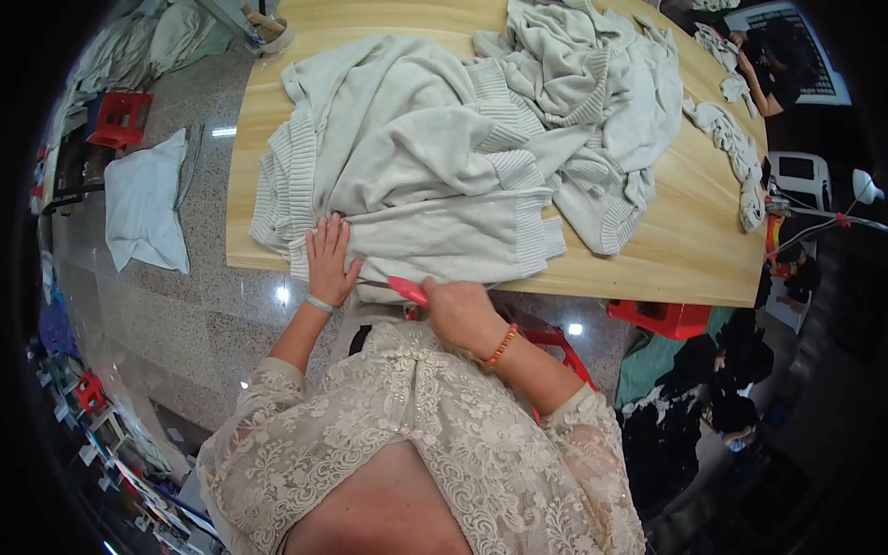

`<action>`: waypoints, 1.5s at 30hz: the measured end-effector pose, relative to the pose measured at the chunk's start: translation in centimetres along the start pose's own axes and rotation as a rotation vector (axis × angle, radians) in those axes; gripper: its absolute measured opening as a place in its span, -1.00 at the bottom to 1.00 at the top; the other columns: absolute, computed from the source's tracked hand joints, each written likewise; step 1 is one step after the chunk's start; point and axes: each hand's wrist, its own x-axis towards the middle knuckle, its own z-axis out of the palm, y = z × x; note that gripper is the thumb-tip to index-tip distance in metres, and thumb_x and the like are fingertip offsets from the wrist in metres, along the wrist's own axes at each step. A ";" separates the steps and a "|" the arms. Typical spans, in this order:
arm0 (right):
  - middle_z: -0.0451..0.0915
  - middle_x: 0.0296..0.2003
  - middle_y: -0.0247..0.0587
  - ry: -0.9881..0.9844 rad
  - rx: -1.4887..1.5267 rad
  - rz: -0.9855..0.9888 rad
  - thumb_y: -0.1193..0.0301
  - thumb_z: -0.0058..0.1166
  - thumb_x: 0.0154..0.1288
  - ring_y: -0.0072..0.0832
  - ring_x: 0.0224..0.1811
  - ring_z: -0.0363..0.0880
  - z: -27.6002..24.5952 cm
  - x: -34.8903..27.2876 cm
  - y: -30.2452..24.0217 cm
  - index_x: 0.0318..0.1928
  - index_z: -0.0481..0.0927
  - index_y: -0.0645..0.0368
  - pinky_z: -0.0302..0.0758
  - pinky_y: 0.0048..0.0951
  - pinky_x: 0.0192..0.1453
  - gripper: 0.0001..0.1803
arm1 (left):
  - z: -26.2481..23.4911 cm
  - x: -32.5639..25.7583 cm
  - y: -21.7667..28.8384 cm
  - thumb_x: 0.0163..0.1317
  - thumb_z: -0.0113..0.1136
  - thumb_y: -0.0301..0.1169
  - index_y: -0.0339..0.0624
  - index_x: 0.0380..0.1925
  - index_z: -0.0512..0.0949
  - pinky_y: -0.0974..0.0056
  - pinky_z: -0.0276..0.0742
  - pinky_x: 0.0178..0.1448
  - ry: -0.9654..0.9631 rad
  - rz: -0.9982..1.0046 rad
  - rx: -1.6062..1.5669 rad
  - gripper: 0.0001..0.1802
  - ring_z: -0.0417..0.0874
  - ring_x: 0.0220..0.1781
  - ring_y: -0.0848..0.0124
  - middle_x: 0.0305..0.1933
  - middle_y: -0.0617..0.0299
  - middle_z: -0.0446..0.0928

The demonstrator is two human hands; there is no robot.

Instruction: Trimming loose threads and excess fabric from knitted sweaters using scissors.

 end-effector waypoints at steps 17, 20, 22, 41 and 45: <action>0.61 -0.40 0.11 0.388 -0.051 0.418 0.41 0.09 0.19 0.07 -0.34 0.60 -7.4 -4.0 8.5 -0.15 0.54 0.20 0.49 -0.01 -0.23 -0.78 | -4.2 15.8 -7.1 0.21 0.19 -0.29 -0.27 -0.04 0.54 0.10 0.40 0.10 0.542 -0.289 -0.164 -0.64 0.52 -0.03 0.07 -0.10 -0.03 0.55; 0.57 -0.52 0.15 0.354 -0.083 0.499 0.24 0.11 0.26 0.12 -0.42 0.57 -10.0 -1.0 7.8 -0.32 0.58 0.21 0.45 0.05 -0.32 -0.74 | -3.5 21.1 -13.5 0.11 0.30 -0.15 -0.31 0.03 0.49 0.10 0.43 0.12 0.438 -0.630 -0.264 -0.43 0.55 0.01 0.08 -0.05 -0.12 0.54; 0.55 -0.59 0.12 0.416 -0.073 0.494 0.23 0.11 0.29 0.10 -0.47 0.55 -10.7 0.4 7.4 -0.41 0.56 0.25 0.44 0.00 -0.36 -0.69 | -3.0 24.3 -16.4 0.06 0.34 -0.10 -0.32 0.05 0.47 0.10 0.45 0.13 0.383 -0.798 -0.295 -0.35 0.56 0.03 0.07 -0.02 -0.14 0.54; 0.62 -0.54 -0.20 0.709 0.470 0.471 0.41 0.11 0.29 -0.59 -0.53 0.49 -18.2 7.6 8.4 -0.18 0.63 0.30 0.41 -0.50 -0.38 -0.80 | -9.7 23.1 8.0 0.02 0.11 -0.44 -0.14 -0.19 0.48 0.12 0.42 -0.23 -0.301 0.822 -0.407 -0.72 0.52 -0.25 0.19 -0.29 0.13 0.42; 0.67 -0.45 -0.21 0.696 0.248 0.374 0.35 0.34 0.12 -0.56 -0.41 0.57 -17.2 8.3 8.5 -0.05 0.57 0.30 0.46 -0.52 -0.28 -0.58 | -4.4 13.3 8.2 0.06 0.09 -0.36 -0.07 -0.10 0.46 0.22 0.34 -0.21 -0.495 0.769 -0.165 -0.66 0.48 -0.22 0.32 -0.24 0.23 0.40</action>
